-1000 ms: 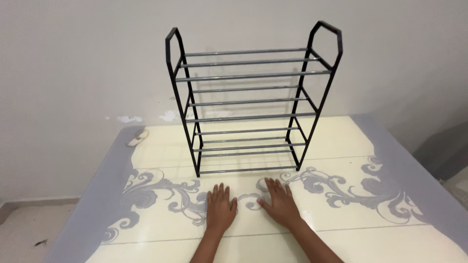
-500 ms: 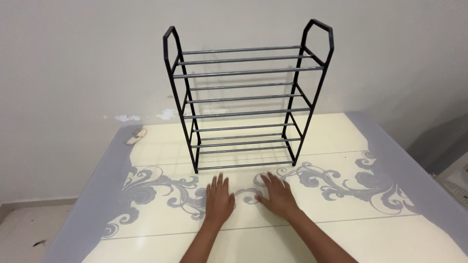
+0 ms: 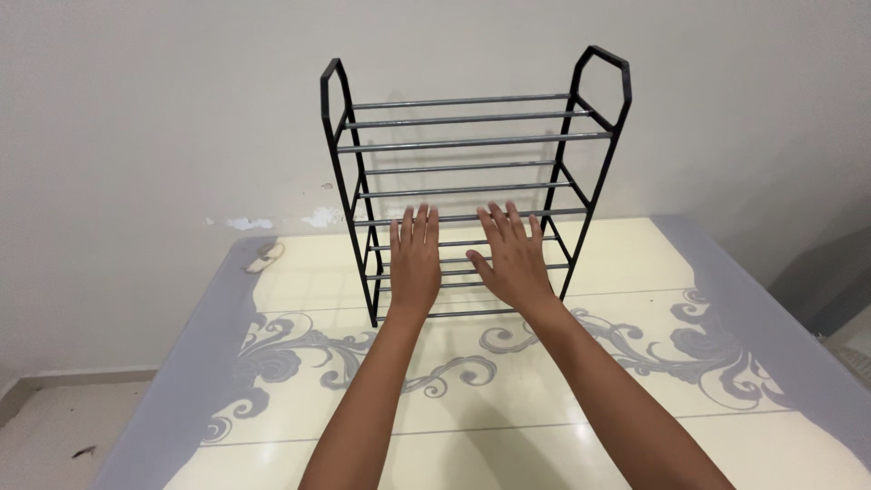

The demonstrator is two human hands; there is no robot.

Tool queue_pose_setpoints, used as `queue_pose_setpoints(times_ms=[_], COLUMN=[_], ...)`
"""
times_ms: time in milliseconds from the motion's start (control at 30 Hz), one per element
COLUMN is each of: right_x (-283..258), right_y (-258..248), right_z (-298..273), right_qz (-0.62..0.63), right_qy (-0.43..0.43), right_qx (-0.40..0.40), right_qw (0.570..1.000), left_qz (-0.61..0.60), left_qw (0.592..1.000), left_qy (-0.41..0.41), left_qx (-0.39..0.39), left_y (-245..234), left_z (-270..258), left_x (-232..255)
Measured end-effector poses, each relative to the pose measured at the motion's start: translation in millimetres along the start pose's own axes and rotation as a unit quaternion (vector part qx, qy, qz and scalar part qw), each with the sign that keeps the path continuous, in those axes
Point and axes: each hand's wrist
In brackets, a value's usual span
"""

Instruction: The person assembles a black metal rack by inserting multiple horizontal metal rods into the side frames. They repeatedly pick up rods, align them with the frame slots, and press them into place until the rack is fully assembled.

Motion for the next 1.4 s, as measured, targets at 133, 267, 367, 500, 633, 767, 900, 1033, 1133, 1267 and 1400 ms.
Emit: queue_pose_setpoints(times_ms=[133,267,367,500,633,767,900,1033,1133,1267,1400], right_x=[-5.7,-9.0,-9.2,-16.0,-25.0,-28.8,-37.5,-59.0,-58.4,-55.0,-56.8], right_y=[1.3,-9.3,-21.8,-35.9,-44.9,-44.3,-43.8,-68.2,-88.2,-104.2,-112.1], right_z=[-1.7,-13.1,-25.6,-47.8,-74.9,-103.3,-135.8,-184.0,-185.2,-153.4,-129.6], right_qz=[-0.038,0.010,0.082,0.102,0.105,0.135,0.181,0.242,0.207,0.132,0.064], right_qy=[0.000,0.002,-0.005,-0.015,-0.022,-0.022,0.001,-0.092,-0.135,-0.052,-0.047], right_qx=[0.021,0.109,0.127,0.139,0.147,0.105,0.046,-0.012,0.035,0.139,0.117], right_qw=[0.999,0.994,0.989,0.985,0.983,0.985,0.982,0.966,0.968,0.980,0.990], left_qz=[-0.002,-0.006,-0.056,-0.082,-0.045,-0.046,-0.128,-0.145,-0.155,-0.170,-0.162], left_qw=[1.000,0.998,0.994,0.981,0.978,0.982,0.984,0.985,0.984,0.981,0.977], left_qy=[-0.005,0.001,0.011,0.074,0.094,0.097,0.112,0.095,0.084,0.057,0.065], left_qx=[0.018,0.067,0.092,0.157,0.180,0.155,0.051,0.016,-0.025,-0.078,-0.126], left_y=[-5.1,-22.3,-49.2,-102.7,-154.2,-171.9,-166.0,-144.9,-123.3,-95.3,-72.5], left_z=[-6.7,-22.8,-43.2,-70.9,-79.0,-79.8,-102.6,-130.5,-146.6,-173.3,-202.4], left_x=[1.8,12.3,27.5,61.5,77.9,73.0,72.8,75.5,74.3,77.9,87.1])
Point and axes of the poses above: each hand's wrist, its own z-axis towards the middle knuckle, its own y-axis out of the palm, x = y × z, and after that the axes turned 5 degrees about y, right-handed
